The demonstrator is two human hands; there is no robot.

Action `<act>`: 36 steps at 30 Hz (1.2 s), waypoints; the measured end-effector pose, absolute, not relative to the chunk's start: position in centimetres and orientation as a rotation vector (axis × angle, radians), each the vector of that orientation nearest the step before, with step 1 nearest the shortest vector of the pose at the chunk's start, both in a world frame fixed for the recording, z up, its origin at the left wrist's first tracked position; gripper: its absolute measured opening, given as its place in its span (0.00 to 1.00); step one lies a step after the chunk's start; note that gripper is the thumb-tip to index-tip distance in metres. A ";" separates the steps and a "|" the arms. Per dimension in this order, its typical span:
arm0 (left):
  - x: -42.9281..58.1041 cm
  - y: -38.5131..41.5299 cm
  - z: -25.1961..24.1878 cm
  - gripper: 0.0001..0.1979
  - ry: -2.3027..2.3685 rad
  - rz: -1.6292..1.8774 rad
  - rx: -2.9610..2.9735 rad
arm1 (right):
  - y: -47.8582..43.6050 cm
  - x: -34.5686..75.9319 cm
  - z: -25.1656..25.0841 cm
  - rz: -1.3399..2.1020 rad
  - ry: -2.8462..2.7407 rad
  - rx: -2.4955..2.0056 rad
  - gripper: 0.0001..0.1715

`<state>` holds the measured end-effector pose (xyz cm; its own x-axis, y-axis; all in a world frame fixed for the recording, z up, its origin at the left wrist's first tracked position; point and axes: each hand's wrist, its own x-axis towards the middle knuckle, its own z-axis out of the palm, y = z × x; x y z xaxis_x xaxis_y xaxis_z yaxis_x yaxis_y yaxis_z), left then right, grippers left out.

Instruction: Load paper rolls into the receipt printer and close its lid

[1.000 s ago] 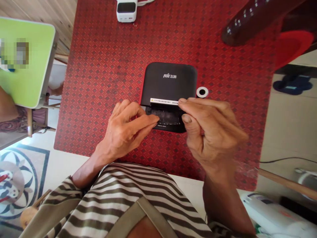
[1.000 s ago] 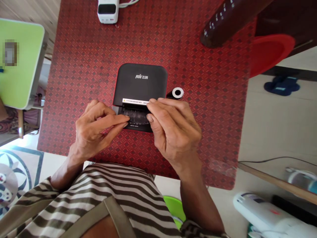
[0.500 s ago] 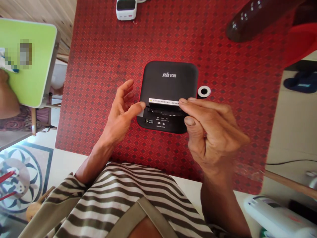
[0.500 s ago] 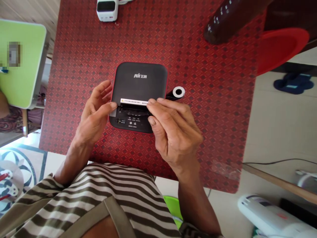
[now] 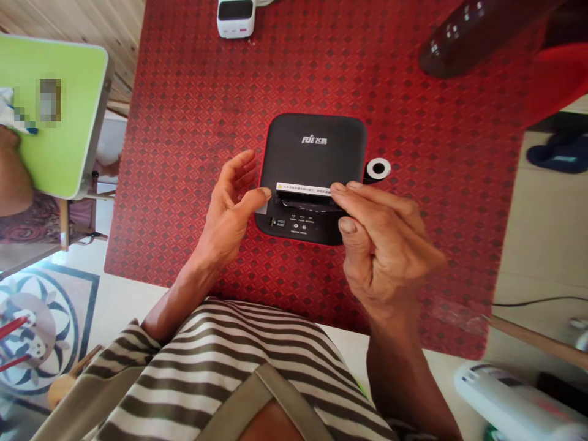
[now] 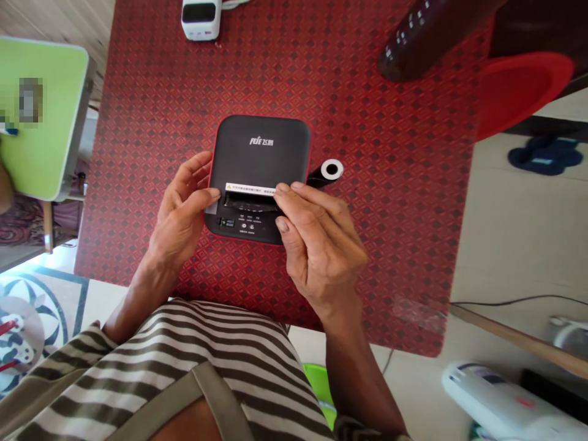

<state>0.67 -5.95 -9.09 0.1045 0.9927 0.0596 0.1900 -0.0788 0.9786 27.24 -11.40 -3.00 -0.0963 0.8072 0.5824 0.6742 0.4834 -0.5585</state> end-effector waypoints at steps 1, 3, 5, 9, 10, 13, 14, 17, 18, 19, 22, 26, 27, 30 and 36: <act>0.7 -6.1 -8.7 0.31 1.230 1.096 1.433 | -11.5 27.3 -3.1 0.185 -1.801 -1.215 0.27; 0.7 -6.5 -8.0 0.29 1.190 1.107 1.406 | -11.9 27.3 -3.4 0.155 -1.720 -1.197 0.31; 0.5 -6.8 -7.4 0.29 1.125 1.103 1.388 | -12.5 27.3 -4.0 0.055 -1.613 -1.222 0.30; -0.1 -7.3 -6.9 0.35 1.072 1.060 1.436 | -14.1 26.8 -5.7 -0.027 -1.518 -1.373 0.24; -0.2 -7.3 -6.9 0.35 1.083 1.046 1.455 | -14.5 26.6 -6.1 -0.008 -1.502 -1.424 0.24; -0.2 -7.4 -7.1 0.34 1.089 1.050 1.488 | -15.5 25.8 -6.9 0.004 -1.450 -1.531 0.22; -0.2 -7.4 -7.1 0.34 1.084 1.059 1.490 | -15.7 25.6 -6.9 -0.003 -1.446 -1.545 0.22; 0.1 -7.5 -6.9 0.30 1.099 1.057 1.473 | -15.8 25.3 -6.9 -0.010 -1.451 -1.526 0.21; 0.2 -7.5 -6.8 0.30 1.117 1.053 1.459 | -15.8 25.3 -6.9 -0.005 -1.454 -1.513 0.22; 0.4 -7.6 -6.7 0.30 1.135 1.053 1.448 | -15.7 25.3 -6.9 -0.003 -1.458 -1.499 0.22; 0.9 -7.7 -6.4 0.29 1.175 1.074 1.432 | -15.6 25.4 -6.9 0.008 -1.468 -1.475 0.23; 1.2 -7.9 -6.2 0.26 1.132 1.091 1.418 | -15.8 25.3 -7.1 0.034 -1.471 -1.484 0.24; 1.3 -7.9 -6.3 0.26 1.125 1.088 1.421 | -15.9 25.3 -7.1 0.027 -1.468 -1.497 0.23; 1.2 -7.9 -6.5 0.28 1.148 1.057 1.425 | -16.0 25.4 -7.1 0.009 -1.461 -1.526 0.22; 1.3 -7.7 -7.1 0.29 1.183 1.040 1.351 | -15.7 25.0 -6.7 0.027 -1.408 -1.481 0.22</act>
